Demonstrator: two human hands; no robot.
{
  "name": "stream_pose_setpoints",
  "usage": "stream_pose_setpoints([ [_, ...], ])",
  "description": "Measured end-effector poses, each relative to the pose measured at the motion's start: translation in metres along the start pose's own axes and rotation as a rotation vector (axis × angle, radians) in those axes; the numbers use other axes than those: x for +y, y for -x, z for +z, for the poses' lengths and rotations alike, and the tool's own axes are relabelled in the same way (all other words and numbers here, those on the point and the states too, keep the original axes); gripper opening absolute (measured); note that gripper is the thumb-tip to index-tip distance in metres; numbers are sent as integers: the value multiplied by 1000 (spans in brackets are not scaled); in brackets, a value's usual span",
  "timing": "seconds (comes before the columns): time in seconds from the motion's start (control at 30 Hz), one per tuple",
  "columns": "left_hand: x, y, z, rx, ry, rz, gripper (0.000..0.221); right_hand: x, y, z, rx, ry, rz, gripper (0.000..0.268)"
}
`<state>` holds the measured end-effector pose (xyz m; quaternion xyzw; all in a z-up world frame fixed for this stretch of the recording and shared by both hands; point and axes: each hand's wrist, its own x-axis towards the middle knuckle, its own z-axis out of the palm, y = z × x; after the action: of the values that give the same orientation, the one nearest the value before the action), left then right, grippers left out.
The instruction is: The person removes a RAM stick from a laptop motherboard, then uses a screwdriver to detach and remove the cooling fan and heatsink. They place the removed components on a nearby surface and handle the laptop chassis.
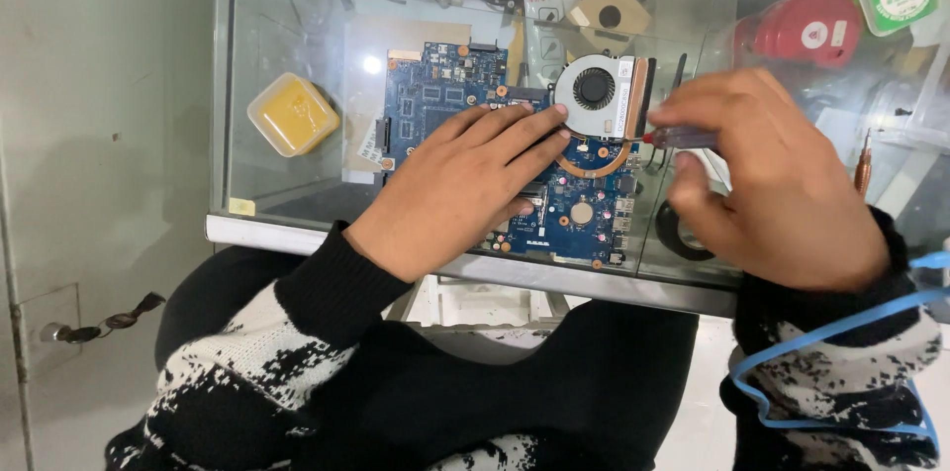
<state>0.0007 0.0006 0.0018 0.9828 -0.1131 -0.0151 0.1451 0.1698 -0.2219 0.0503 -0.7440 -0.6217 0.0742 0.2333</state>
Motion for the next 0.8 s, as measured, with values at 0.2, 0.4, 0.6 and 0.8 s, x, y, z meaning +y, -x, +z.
stream_pose_setpoints([
  [0.2,0,0,0,-9,-4,0,67,28,18,13,64,551,59,36],
  [0.4,1,0,0,-9,5,-11,66,5,4,-7,-44,-86,135,32],
  [0.6,1,0,-1,-12,28,-8,66,25,11,12,26,400,157,57],
  [0.8,1,0,-1,-21,52,-13,64,11,5,-8,-10,-32,49,31],
])
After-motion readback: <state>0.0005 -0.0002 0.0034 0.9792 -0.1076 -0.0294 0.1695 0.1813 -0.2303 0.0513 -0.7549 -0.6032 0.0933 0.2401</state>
